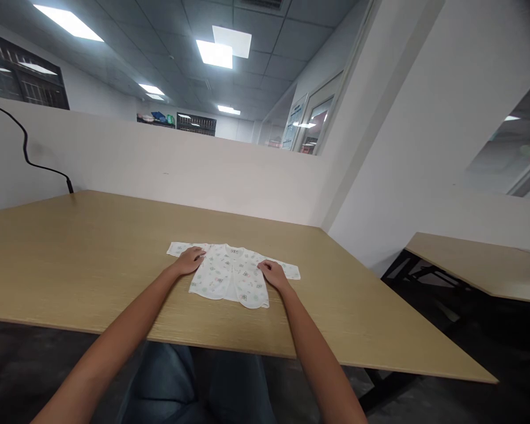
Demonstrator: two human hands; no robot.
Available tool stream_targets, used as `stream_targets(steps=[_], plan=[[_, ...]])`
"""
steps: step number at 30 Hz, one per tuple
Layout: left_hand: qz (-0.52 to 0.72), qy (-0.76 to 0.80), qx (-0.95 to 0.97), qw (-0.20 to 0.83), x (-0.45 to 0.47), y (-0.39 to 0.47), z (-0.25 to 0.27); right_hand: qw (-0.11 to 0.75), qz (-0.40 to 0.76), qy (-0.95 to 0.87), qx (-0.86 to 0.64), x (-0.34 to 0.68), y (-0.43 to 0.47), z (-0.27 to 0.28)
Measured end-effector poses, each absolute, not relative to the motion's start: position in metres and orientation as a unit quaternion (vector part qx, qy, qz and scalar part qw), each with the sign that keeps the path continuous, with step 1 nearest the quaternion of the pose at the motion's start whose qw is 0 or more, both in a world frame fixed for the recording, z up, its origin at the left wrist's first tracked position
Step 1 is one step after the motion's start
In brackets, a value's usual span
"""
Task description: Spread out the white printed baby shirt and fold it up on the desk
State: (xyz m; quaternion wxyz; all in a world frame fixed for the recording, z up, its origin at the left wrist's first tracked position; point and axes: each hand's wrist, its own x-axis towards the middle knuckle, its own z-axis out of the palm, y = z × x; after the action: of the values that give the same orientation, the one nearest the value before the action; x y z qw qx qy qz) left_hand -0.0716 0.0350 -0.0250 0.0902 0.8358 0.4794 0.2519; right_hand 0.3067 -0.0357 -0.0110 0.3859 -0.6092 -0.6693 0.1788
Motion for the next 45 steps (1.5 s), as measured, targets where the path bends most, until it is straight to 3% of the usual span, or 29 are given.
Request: stream_targets(steps=[45], plan=[[0.257, 0.490, 0.828, 0.090, -0.0708, 0.0330, -0.0223, 0.380, 0.183, -0.670, -0.611, 0.3062, -0.0368, -0.0087]])
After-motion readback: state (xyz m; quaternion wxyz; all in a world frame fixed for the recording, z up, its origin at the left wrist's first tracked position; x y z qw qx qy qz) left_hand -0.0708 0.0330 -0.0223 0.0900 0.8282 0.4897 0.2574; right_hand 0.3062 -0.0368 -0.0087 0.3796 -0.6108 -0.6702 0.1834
